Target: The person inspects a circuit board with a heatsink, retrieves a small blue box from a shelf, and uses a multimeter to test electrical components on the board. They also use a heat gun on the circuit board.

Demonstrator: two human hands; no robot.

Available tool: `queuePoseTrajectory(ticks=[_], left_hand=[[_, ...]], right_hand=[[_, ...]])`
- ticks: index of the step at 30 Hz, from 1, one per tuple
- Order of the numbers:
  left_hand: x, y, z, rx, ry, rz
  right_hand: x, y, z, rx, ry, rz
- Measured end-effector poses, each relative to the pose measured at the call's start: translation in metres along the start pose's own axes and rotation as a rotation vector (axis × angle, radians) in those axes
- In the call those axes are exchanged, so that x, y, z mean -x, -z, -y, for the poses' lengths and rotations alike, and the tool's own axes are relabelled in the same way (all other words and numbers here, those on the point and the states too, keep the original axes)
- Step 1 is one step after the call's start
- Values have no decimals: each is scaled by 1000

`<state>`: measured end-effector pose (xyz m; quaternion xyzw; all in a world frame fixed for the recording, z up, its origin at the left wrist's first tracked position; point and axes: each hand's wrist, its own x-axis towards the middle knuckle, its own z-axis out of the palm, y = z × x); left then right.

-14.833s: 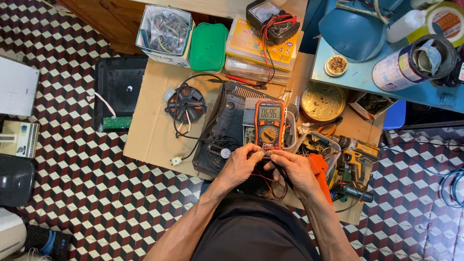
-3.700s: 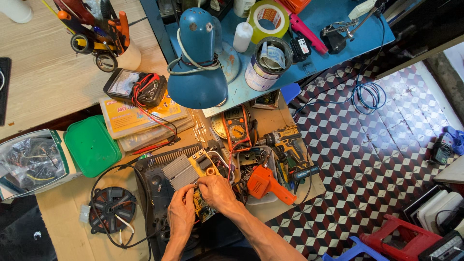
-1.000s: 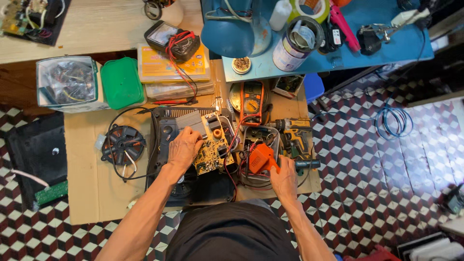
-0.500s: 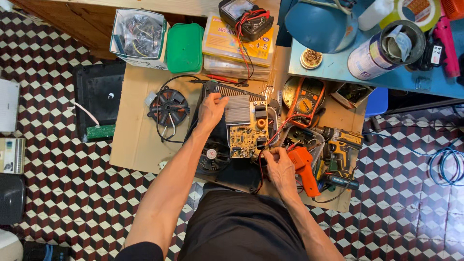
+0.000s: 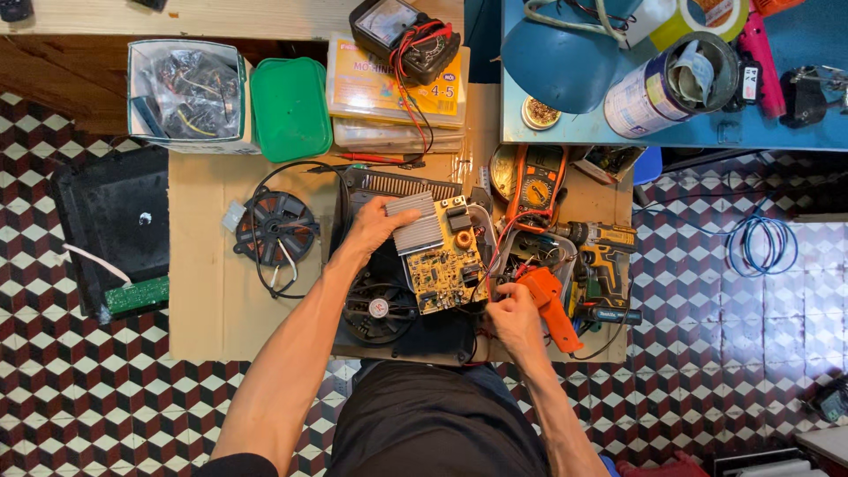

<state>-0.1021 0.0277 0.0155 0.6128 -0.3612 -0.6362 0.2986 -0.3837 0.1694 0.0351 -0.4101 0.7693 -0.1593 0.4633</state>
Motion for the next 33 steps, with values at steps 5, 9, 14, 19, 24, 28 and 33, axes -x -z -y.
queuePoseTrajectory(ticks=[5,9,14,19,24,28,33], left_hand=[[2,3,21,-34,50,-69],[13,-6,35,27,54,-154],[34,-22,54,95,116,-165],[36,-19,67,115,172,-157],[38,-15,67,155,89,-71],[35,-14,62,220,118,-10],[32,-13,68,244,132,20]], right_hand=[[3,51,-17,343,117,-340],[10,45,12,365,560,-585],[-28,1,75,442,720,-400],[-60,-1,72,571,412,-335],[-72,5,30,89,116,-86],[-91,1,19,-569,89,19],[-92,15,8,-900,-158,18]])
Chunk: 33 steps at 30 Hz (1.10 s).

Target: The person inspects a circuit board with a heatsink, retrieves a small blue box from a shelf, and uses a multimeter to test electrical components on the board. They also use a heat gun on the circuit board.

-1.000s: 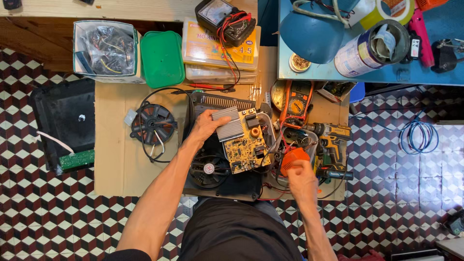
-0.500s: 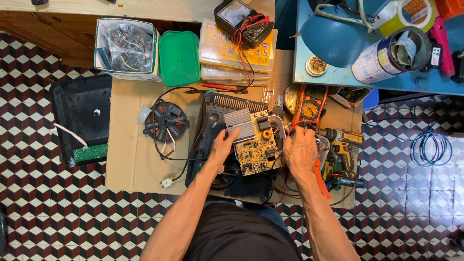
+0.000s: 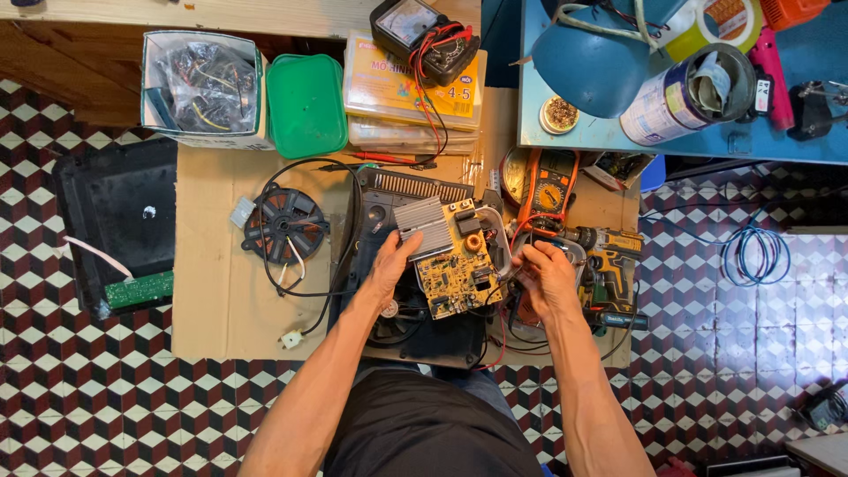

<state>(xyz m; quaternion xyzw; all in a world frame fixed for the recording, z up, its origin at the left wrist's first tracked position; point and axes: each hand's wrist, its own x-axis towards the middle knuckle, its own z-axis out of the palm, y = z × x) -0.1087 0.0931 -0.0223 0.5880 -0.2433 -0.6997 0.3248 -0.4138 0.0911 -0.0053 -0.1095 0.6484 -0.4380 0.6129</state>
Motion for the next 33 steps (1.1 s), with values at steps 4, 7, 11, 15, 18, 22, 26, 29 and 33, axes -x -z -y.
queuePoseTrajectory(ticks=[4,7,11,15,18,22,26,29,33], left_hand=[[-2,0,4,-16,54,-18],[-1,-2,6,-6,18,-17],[3,-4,6,20,-35,3],[4,-2,5,45,-3,-14],[3,-1,4,25,-22,-17],[2,-1,6,46,18,-33],[9,0,16,154,106,-55],[19,-1,30,240,87,-85],[24,-2,43,281,46,-102]], right_hand=[[2,24,12,282,64,49],[9,27,22,797,224,-186],[25,-3,18,1121,751,-309],[60,-32,-5,1137,623,-308],[72,-43,-17,1167,583,-234],[58,-46,-16,1052,304,-177],[39,-49,-9,1124,398,-154],[33,-55,-4,1127,408,-100],[30,-60,0,1124,401,-77]])
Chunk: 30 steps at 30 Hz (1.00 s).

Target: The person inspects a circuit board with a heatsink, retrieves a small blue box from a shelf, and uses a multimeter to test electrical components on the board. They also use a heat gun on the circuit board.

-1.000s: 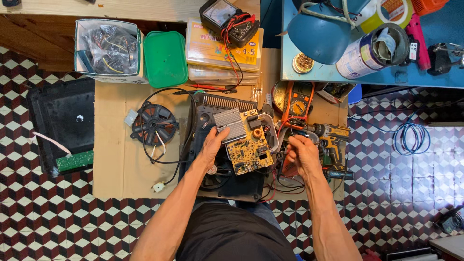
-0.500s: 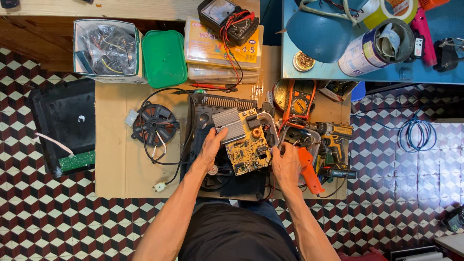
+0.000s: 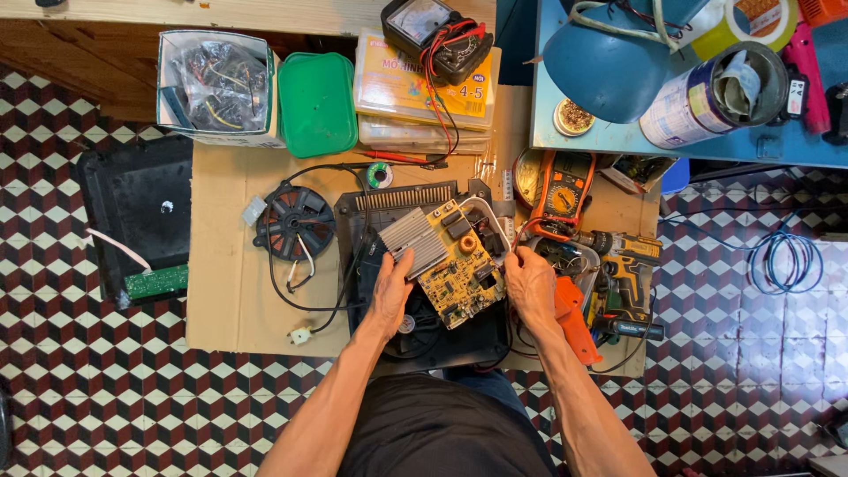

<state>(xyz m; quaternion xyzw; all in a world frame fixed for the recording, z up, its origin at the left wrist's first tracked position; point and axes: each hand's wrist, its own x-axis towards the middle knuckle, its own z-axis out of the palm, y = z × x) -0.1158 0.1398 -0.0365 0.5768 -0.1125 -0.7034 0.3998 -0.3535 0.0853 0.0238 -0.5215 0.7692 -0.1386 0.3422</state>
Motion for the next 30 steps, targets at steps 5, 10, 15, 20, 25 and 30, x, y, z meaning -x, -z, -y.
queuePoseTrajectory(ticks=[5,10,15,20,25,30], left_hand=[[-10,-6,-6,5,6,-48],[-3,-3,-15,-33,14,-119],[-6,8,-36,-54,-125,-133],[-17,15,-46,-3,-80,-101],[-1,26,-46,56,-103,-17],[15,34,-51,61,-109,-39]], right_hand=[[-6,-2,-8,-201,-22,30],[-2,18,-46,-517,-128,30],[5,62,-78,-266,-154,19],[29,71,-65,58,337,-280],[53,53,-31,-31,411,-241],[38,39,4,53,728,-183]])
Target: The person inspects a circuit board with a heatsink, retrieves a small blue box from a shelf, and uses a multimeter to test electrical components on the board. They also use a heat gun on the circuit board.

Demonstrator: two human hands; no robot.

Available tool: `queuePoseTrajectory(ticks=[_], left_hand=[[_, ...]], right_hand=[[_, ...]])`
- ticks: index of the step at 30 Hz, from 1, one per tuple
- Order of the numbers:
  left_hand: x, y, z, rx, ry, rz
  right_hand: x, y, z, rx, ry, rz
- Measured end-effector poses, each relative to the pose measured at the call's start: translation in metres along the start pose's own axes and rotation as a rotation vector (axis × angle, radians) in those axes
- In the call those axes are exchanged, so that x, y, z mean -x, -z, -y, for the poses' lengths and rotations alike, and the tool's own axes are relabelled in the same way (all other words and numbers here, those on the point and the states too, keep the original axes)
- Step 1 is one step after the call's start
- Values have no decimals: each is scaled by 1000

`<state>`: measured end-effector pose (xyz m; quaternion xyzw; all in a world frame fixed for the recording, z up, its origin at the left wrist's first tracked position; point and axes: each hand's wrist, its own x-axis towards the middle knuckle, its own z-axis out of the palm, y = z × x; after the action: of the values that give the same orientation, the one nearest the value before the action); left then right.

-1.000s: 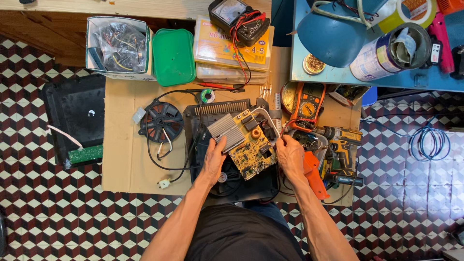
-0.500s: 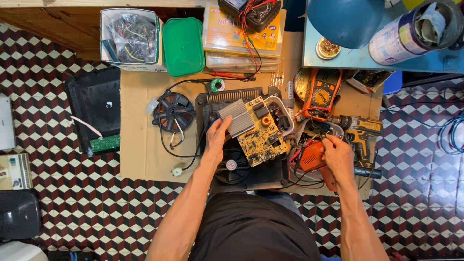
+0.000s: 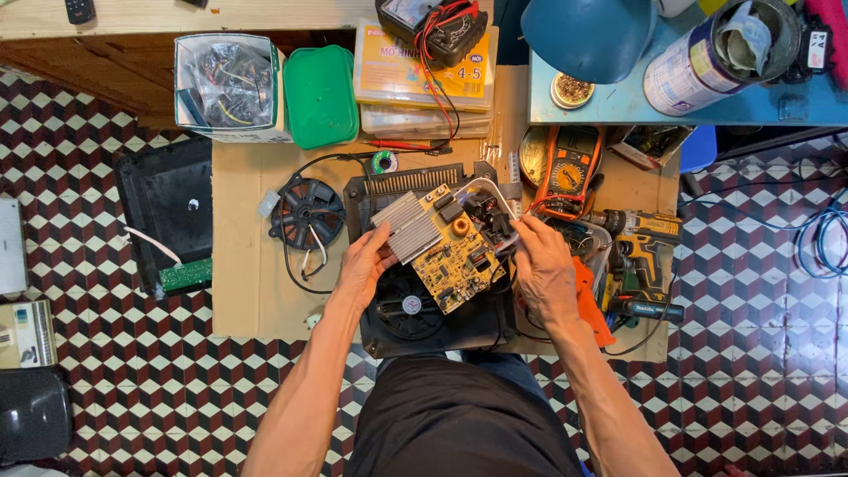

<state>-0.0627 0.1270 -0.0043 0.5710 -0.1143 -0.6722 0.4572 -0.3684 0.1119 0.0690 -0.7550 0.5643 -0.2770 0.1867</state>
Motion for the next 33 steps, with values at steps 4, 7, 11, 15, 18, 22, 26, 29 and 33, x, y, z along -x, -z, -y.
queuePoseTrajectory(ticks=[4,7,11,15,18,22,26,29,33], left_hand=[[5,3,-5,-15,-17,4],[3,3,-10,21,-49,19],[2,-1,-12,43,-50,3],[10,-4,-12,82,-33,-28],[20,-3,-16,64,-29,-8],[30,-5,-18,13,-16,19],[39,-3,-15,17,-16,13],[39,0,-11,87,-16,7],[31,-2,-6,188,17,-35]], right_hand=[[-26,-11,-7,135,-115,251],[-24,-5,-21,356,-104,275],[-6,0,-44,440,-107,307],[3,-9,-66,318,-326,363],[-4,-27,-82,-137,-619,306],[-18,-60,-93,-779,-1032,219],[-19,-63,-97,-812,-968,190],[-11,-48,-91,-608,-943,219],[21,-26,-62,-645,-781,249]])
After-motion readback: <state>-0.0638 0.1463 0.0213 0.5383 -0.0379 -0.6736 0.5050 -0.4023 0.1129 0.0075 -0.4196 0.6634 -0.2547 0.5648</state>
